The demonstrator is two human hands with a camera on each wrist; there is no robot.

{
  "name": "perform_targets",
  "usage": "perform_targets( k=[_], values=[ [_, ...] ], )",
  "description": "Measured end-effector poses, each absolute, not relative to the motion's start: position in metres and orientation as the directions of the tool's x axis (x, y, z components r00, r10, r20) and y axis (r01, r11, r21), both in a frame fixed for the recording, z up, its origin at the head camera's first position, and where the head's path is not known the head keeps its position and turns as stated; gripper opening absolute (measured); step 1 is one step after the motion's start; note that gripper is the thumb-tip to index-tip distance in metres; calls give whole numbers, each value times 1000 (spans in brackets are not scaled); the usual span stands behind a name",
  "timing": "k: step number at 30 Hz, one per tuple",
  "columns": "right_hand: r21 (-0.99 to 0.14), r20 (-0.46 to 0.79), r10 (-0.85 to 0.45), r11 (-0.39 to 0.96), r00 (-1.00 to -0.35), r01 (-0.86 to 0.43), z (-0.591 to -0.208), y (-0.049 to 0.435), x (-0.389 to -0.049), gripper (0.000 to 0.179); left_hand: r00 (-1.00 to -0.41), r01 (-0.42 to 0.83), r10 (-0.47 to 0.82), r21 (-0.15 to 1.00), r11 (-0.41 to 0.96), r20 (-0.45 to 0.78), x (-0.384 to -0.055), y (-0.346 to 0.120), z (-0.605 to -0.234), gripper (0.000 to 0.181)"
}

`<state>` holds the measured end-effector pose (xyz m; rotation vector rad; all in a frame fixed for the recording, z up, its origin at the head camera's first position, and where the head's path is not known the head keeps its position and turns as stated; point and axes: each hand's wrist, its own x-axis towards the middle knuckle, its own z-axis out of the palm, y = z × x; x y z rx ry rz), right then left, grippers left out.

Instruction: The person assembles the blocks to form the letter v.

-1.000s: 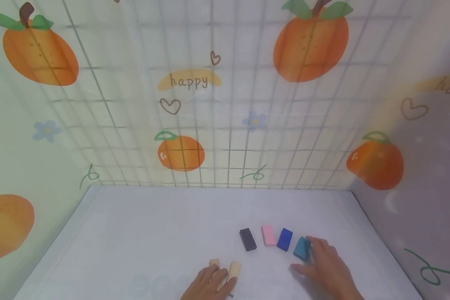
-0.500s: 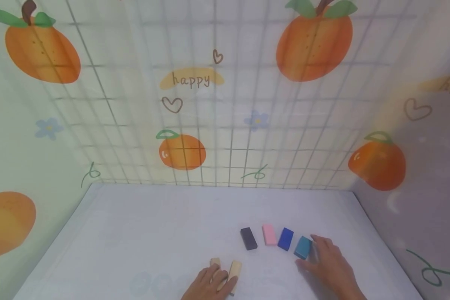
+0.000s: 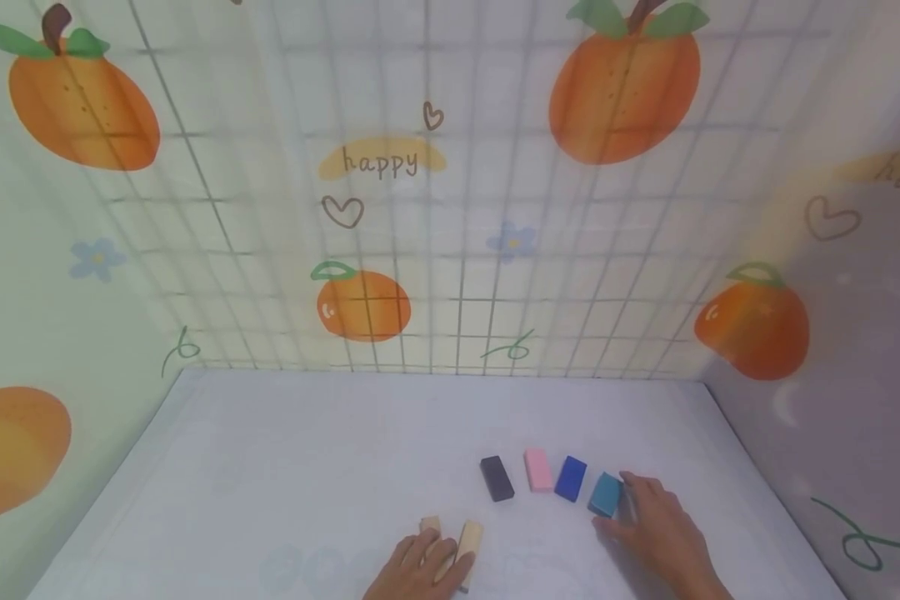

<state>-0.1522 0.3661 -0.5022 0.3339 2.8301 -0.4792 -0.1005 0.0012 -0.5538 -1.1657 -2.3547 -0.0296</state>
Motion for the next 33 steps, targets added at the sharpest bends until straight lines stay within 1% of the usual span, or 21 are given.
perform_targets(
  k=[2,4,8,10,12,15,19,27,33],
  values=[
    [-285,-283,182,921,-942,264,-503,366,-152,109,-492,736,722,-211,643,486,-103,2,-555,51],
    [-280,-284,182,923,-942,263,-503,366,-152,108,-503,732,716,-202,651,484,-106,2,-553,55],
    [-274,-282,169,929,-944,248,-503,367,-152,108,-563,755,741,-138,641,365,-113,-2,-542,66],
    [-274,-282,160,931,-946,240,-502,367,-152,109,-584,771,760,-97,629,287,-116,-3,-535,66],
    [-274,-278,150,934,-949,228,-502,367,-152,109,-589,781,768,-68,621,250,-120,-3,-530,64],
    [-276,-265,141,937,-954,215,-501,367,-152,107,-577,797,774,-30,603,261,-123,-4,-526,65],
    [-277,-259,143,936,-955,215,-500,366,-151,106,-540,817,780,-25,576,315,-126,-5,-529,63],
    [-287,-265,158,929,-951,234,-499,365,-150,103,-546,831,799,42,555,254,-129,-6,-524,61],
    [-280,-251,151,934,-956,221,-499,366,-150,100,-548,835,809,81,545,210,-131,-8,-520,59]
  ],
)
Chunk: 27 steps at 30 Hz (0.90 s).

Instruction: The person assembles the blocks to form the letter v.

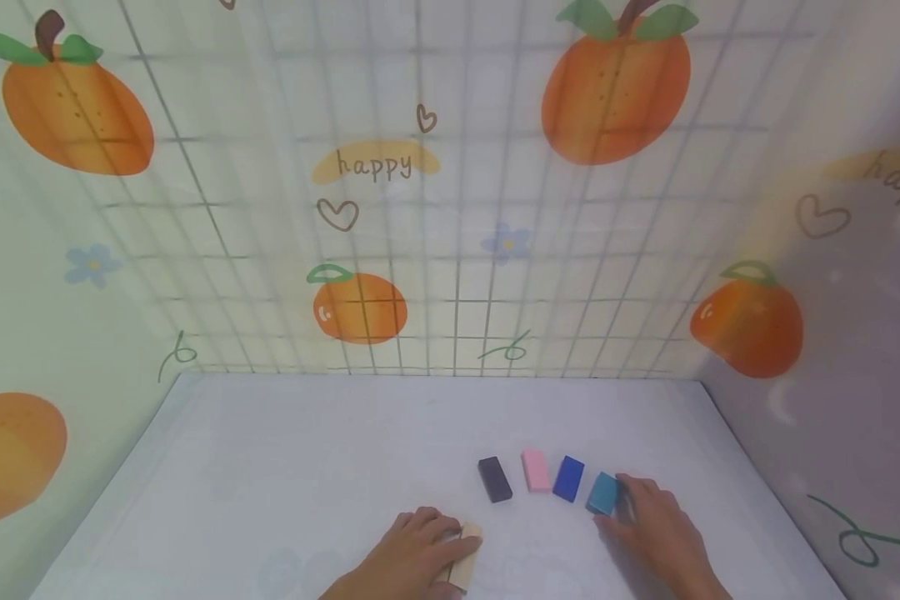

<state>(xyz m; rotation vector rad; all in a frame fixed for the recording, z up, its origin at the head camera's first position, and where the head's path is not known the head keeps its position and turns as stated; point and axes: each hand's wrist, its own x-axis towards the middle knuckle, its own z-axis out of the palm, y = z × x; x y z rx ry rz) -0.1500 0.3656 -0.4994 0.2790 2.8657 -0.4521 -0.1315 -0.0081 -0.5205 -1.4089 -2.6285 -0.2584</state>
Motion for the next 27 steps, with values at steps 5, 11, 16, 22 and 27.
perform_targets(
  k=[5,11,16,22,27],
  values=[
    [-272,-247,154,937,-957,221,-500,365,-150,97,-544,839,815,106,534,199,-132,-10,-520,58],
    [-283,-243,145,935,-959,213,-501,365,-150,95,-559,829,813,124,545,164,-131,-10,-517,56],
    [-286,-238,134,937,-962,201,-502,366,-149,95,-565,825,809,122,551,164,-130,-10,-517,56],
    [-294,-255,145,930,-956,220,-498,366,-149,96,-571,821,808,131,556,148,-131,-10,-517,57],
    [-306,-276,169,918,-946,253,-495,363,-147,98,-578,816,803,126,564,144,-131,-8,-518,58]
  ],
)
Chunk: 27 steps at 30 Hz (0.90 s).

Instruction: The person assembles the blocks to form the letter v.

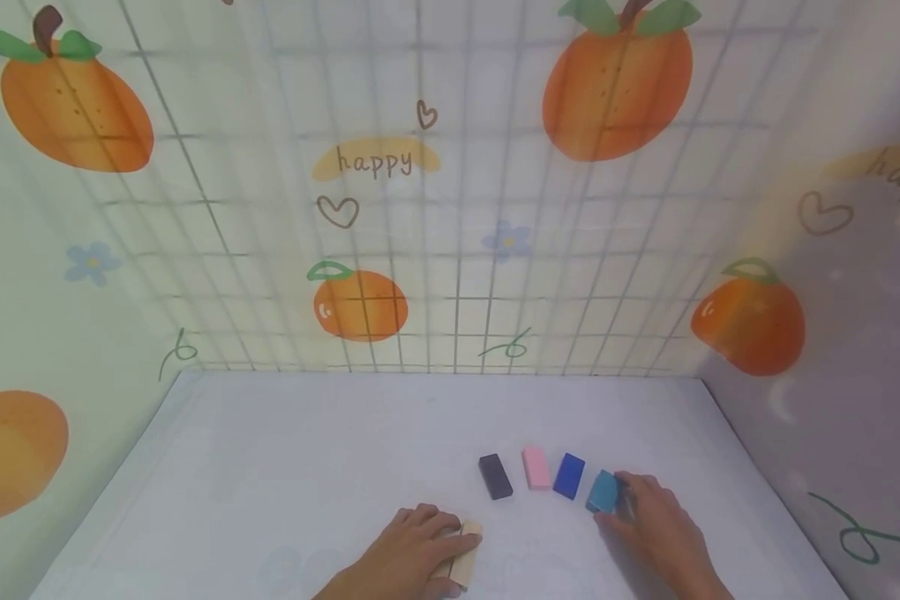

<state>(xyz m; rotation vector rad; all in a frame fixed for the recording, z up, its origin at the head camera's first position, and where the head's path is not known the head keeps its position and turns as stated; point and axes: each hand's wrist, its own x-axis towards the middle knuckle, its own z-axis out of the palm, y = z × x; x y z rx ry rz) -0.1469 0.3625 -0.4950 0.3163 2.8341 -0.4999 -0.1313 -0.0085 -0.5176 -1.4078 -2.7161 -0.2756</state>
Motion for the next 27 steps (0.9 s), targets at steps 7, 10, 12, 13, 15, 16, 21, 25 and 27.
perform_targets(
  k=[7,10,12,13,15,16,21,25,27],
  values=[
    [-363,-238,134,906,-962,217,-487,354,-141,97,-579,815,795,111,568,182,-129,-8,-517,59],
    [-386,-211,108,904,-972,184,-483,348,-139,95,-576,817,796,112,566,187,-129,-8,-516,59],
    [-385,-191,92,909,-977,161,-482,343,-138,94,-577,817,796,117,565,183,-129,-8,-516,59],
    [-386,-189,87,909,-978,155,-480,339,-137,93,-578,816,796,122,566,179,-129,-8,-515,59],
    [-384,-187,76,912,-979,145,-478,333,-137,93,-582,813,795,126,568,172,-129,-8,-515,59],
    [-389,-186,69,911,-980,137,-478,329,-136,92,-583,812,795,129,569,167,-130,-8,-514,59],
    [-399,-169,31,912,-985,97,-479,316,-135,89,-589,808,793,141,572,154,-130,-8,-515,58],
    [-393,-175,19,915,-984,88,-482,308,-135,87,-593,805,792,152,574,145,-130,-8,-514,58],
    [-394,-168,5,916,-986,72,-484,305,-135,86,-597,801,791,160,577,135,-130,-8,-514,58]
  ],
)
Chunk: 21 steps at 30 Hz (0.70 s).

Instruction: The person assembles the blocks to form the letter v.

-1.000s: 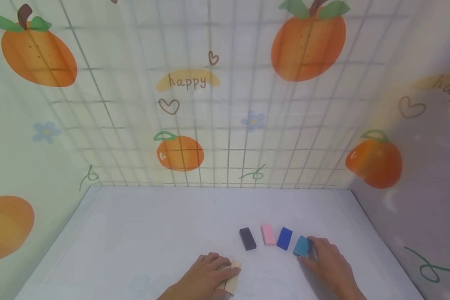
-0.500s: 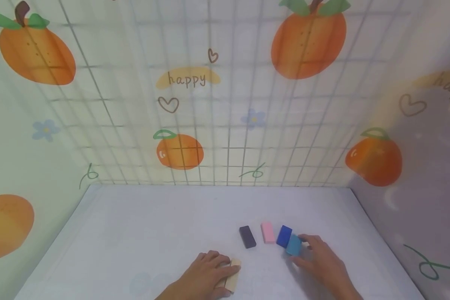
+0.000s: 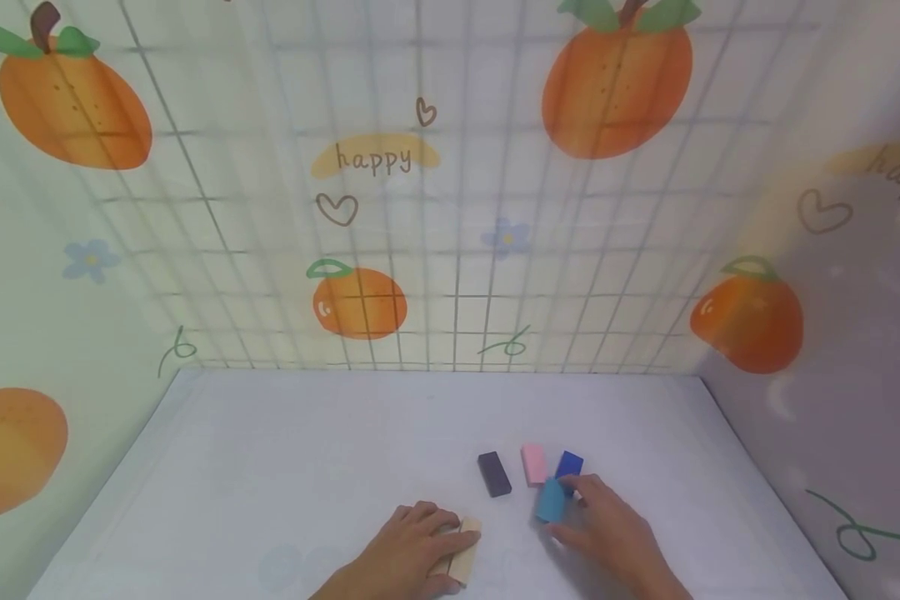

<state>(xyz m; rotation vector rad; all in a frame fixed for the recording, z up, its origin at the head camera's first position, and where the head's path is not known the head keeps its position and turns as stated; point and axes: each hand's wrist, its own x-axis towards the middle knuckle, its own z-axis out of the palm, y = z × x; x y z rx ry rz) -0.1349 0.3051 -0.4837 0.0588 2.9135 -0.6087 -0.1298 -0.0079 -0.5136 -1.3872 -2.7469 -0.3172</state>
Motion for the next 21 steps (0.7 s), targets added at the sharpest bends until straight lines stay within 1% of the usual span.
perform_targets(
  k=[5,12,15,21],
  values=[
    [-397,-118,-41,918,-992,9,-488,297,-134,80,-606,792,789,169,586,105,-130,-8,-513,57],
    [-388,-120,-50,922,-991,0,-491,282,-135,79,-603,795,791,163,585,104,-131,-7,-513,58],
    [-372,-106,-73,928,-992,-29,-489,277,-137,79,-606,792,790,164,588,94,-131,-7,-514,58],
    [-350,-40,-109,933,-993,-89,-488,270,-137,74,-615,781,786,183,597,60,-132,-7,-514,59]
  ],
)
